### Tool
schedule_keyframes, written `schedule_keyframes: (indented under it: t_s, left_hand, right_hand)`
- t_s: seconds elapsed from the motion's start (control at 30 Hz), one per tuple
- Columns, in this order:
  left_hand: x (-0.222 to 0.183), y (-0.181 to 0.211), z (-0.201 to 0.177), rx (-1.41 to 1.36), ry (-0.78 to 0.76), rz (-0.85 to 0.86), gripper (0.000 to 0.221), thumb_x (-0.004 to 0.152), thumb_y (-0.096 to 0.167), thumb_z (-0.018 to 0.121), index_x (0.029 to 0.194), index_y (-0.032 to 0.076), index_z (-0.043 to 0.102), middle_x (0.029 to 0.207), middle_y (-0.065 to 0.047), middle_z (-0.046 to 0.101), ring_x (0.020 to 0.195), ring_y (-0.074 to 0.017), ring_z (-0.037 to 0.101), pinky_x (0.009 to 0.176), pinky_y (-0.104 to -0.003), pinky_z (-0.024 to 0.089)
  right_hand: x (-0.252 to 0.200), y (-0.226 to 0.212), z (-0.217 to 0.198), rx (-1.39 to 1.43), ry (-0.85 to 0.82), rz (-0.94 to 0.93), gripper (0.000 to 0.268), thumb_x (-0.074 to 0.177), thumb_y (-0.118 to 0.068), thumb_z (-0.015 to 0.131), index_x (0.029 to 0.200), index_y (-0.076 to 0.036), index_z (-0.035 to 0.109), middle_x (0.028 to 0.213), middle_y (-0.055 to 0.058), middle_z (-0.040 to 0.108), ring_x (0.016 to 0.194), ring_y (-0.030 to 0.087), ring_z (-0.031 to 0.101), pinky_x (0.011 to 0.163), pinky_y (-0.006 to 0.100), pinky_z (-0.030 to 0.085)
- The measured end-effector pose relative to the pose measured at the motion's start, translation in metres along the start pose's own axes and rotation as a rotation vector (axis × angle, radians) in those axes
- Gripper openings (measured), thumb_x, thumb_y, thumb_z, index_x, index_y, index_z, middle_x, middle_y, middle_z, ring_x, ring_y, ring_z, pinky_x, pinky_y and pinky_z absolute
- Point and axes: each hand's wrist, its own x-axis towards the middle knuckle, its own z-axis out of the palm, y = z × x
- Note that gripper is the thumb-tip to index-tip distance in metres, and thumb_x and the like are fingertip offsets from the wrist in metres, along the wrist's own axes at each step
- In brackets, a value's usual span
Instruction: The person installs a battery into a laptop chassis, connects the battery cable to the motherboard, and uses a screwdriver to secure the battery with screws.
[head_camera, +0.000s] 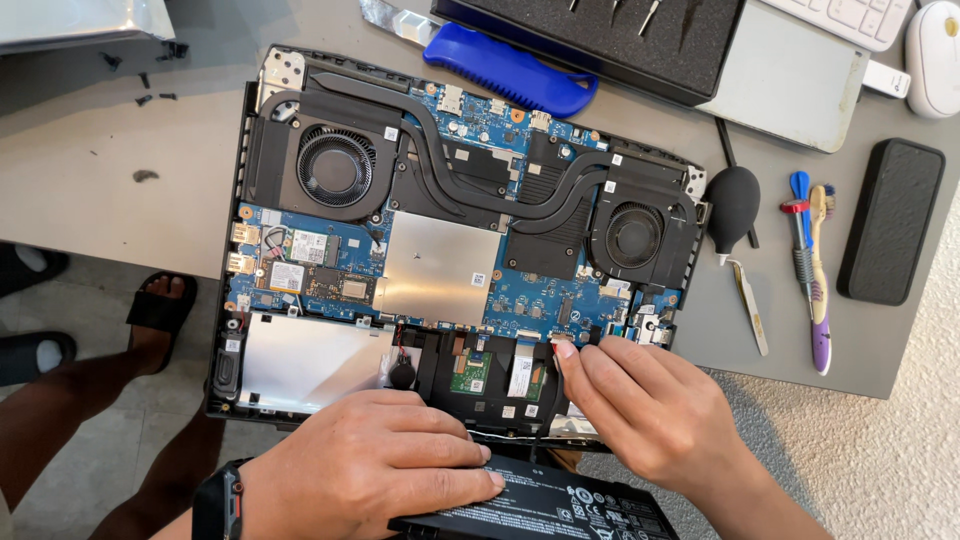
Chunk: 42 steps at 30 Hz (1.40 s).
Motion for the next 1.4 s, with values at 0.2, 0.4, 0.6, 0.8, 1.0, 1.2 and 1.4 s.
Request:
schedule_keyframes:
  t_s: [0.2,0.4,0.6,0.8,1.0,1.2,1.4]
  left_hand:
    - [0.001,0.000,-0.001,0.009,-0.001,-0.035,0.053,0.115,0.039,0.027,0.128,0.006,0.066,0.117,-0.017,0.074,0.101,-0.0336,0.072,0.076,-0.045,0.054]
    - [0.000,0.001,-0.001,-0.013,0.003,-0.031,0.063,0.116,0.043,0.017,0.128,0.005,0.065,0.117,-0.018,0.073,0.102,-0.0354,0.072,0.076,-0.046,0.053]
    - [0.002,0.000,-0.002,0.028,-0.011,-0.002,0.064,0.116,0.042,0.015,0.128,0.005,0.066,0.117,-0.018,0.072,0.100,-0.0349,0.071,0.073,-0.045,0.052]
    - [0.005,0.011,-0.004,-0.086,0.047,-0.040,0.065,0.115,0.053,0.019,0.129,0.012,0.068,0.123,-0.010,0.073,0.105,-0.0339,0.072,0.078,-0.047,0.054]
    - [0.023,0.029,0.008,-0.320,0.418,-0.106,0.026,0.093,0.019,0.076,0.116,0.007,0.072,0.113,-0.012,0.078,0.098,-0.0259,0.081,0.088,-0.035,0.067]
    - [0.034,0.048,0.009,-0.230,0.428,-0.111,0.040,0.105,0.047,0.056,0.113,0.013,0.075,0.117,-0.011,0.078,0.103,-0.0268,0.081,0.085,-0.036,0.060]
    - [0.032,0.048,0.004,0.244,0.327,0.134,0.028,0.112,0.030,0.049,0.125,0.018,0.071,0.125,-0.010,0.074,0.112,-0.0285,0.078,0.087,-0.038,0.061]
  right_hand:
    - [0.002,-0.003,-0.001,0.027,-0.028,0.063,0.012,0.097,-0.005,0.073,0.105,0.003,0.067,0.087,0.008,0.060,0.074,0.023,0.058,0.057,0.035,0.050]
    - [-0.005,-0.003,0.001,-0.006,0.001,0.093,0.011,0.097,-0.006,0.073,0.106,0.001,0.069,0.090,0.008,0.062,0.077,0.023,0.064,0.056,0.034,0.050]
    - [-0.009,-0.005,0.005,0.024,0.035,0.123,0.009,0.097,-0.010,0.072,0.102,-0.002,0.072,0.090,0.005,0.064,0.077,0.023,0.065,0.058,0.034,0.052]
    - [-0.013,-0.032,0.012,0.469,0.396,0.560,0.013,0.085,-0.005,0.077,0.093,0.000,0.068,0.078,0.008,0.072,0.053,0.013,0.054,0.052,0.025,0.051]
    - [-0.026,-0.034,0.023,1.600,0.757,0.860,0.048,0.102,-0.006,0.055,0.148,0.003,0.046,0.133,0.034,0.065,0.104,0.041,0.074,0.075,0.040,0.057]
    - [-0.028,-0.027,0.020,1.954,0.737,1.148,0.049,0.110,-0.030,0.044,0.110,0.013,0.068,0.103,0.033,0.076,0.085,0.037,0.075,0.065,0.039,0.058]
    - [-0.067,-0.033,0.022,1.888,0.690,0.886,0.035,0.104,-0.012,0.051,0.132,0.009,0.057,0.112,0.034,0.074,0.089,0.040,0.073,0.072,0.043,0.056]
